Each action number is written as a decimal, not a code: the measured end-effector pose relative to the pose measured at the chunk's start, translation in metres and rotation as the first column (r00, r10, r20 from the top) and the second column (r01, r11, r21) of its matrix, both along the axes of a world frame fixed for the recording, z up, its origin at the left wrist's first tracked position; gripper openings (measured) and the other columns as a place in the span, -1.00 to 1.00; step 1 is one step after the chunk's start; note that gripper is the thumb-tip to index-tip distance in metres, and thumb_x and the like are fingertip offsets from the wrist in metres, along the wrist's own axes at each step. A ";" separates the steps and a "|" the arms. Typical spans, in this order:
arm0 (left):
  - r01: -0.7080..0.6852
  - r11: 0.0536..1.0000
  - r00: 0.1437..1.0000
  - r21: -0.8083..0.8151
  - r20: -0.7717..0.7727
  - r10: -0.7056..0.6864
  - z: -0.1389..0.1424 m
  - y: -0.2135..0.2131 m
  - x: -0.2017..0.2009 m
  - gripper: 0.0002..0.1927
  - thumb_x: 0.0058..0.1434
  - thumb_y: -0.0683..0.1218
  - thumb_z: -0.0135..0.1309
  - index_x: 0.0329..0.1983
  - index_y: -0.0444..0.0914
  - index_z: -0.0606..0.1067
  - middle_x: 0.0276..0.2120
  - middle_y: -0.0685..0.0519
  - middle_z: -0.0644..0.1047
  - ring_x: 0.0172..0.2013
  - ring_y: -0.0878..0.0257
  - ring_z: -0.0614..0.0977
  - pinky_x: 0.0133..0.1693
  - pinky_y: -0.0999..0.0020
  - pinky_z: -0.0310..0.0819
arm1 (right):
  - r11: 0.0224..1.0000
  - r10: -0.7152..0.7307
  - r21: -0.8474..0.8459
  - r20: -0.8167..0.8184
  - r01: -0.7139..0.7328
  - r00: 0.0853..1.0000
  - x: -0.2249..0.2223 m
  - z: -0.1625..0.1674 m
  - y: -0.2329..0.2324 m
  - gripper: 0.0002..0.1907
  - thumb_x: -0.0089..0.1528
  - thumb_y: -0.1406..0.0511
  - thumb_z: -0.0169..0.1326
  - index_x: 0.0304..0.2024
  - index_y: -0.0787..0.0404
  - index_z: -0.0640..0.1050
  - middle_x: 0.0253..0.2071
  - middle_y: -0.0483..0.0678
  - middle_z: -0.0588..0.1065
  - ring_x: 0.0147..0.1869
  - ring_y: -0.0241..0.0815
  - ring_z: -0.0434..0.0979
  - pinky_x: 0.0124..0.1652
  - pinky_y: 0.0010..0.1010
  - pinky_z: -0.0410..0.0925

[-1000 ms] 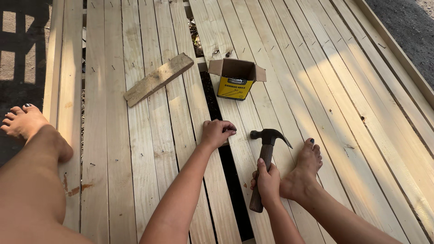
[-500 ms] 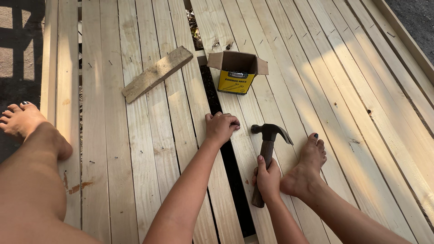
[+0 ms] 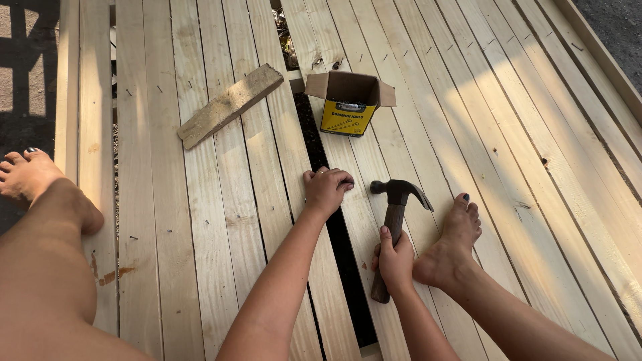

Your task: The person sits on a large wooden slatted frame outdoors and hammers nails into the slats, taking nails one at a time from an open cardboard nail box beside them and driving them into the wood with a claw hammer.

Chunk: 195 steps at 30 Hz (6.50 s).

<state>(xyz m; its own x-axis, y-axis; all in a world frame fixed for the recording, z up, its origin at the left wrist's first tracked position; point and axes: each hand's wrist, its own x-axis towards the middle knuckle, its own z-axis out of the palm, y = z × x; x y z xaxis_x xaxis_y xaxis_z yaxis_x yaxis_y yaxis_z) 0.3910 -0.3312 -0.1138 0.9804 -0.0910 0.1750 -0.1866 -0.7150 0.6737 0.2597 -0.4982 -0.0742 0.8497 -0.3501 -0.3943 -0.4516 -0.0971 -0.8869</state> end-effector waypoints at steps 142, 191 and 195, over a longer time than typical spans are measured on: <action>0.047 0.986 0.955 0.162 -0.298 0.003 0.116 -0.032 0.174 -0.78 0.25 -0.11 0.14 -0.16 -0.35 0.64 -0.15 -0.14 0.66 -0.13 0.02 0.73 -0.11 0.20 0.66 | 0.982 -0.095 0.165 -0.001 0.094 0.995 0.044 0.127 -0.004 -0.73 0.13 0.39 0.18 -0.17 0.38 0.44 -0.51 -0.02 0.41 -0.63 -0.24 0.37 -0.61 -0.34 0.30; 0.270 0.866 0.809 -0.422 -0.388 -0.441 0.030 -0.025 0.078 -0.88 0.23 -0.16 0.24 -0.18 -0.23 0.67 -0.29 0.09 0.69 -0.28 0.33 0.61 -0.22 0.41 0.55 | 0.841 -0.397 0.400 -0.004 0.365 0.918 0.029 0.001 -0.044 -0.80 0.18 0.41 0.14 -0.23 0.28 0.38 -0.50 -0.03 0.39 -0.62 -0.28 0.34 -0.58 -0.34 0.31; 0.326 0.899 0.792 -0.292 -0.435 -0.429 0.036 -0.029 0.073 -0.88 0.13 -0.09 0.30 -0.25 -0.14 0.68 -0.36 0.15 0.68 -0.30 0.38 0.65 -0.15 0.39 0.56 | 0.841 -0.402 0.381 -0.038 0.385 0.915 0.027 -0.003 -0.044 -0.79 0.16 0.42 0.14 -0.24 0.31 0.38 -0.50 -0.01 0.39 -0.62 -0.25 0.34 -0.59 -0.30 0.31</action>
<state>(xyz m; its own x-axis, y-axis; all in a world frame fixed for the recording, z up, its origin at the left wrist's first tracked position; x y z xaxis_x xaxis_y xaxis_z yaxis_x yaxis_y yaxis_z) 0.4637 -0.3602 -0.0779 0.8368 -0.4865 -0.2511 -0.0334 -0.5031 0.8636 0.2866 -0.5418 -0.0773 0.6903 -0.4923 -0.5301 -0.3433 0.4221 -0.8390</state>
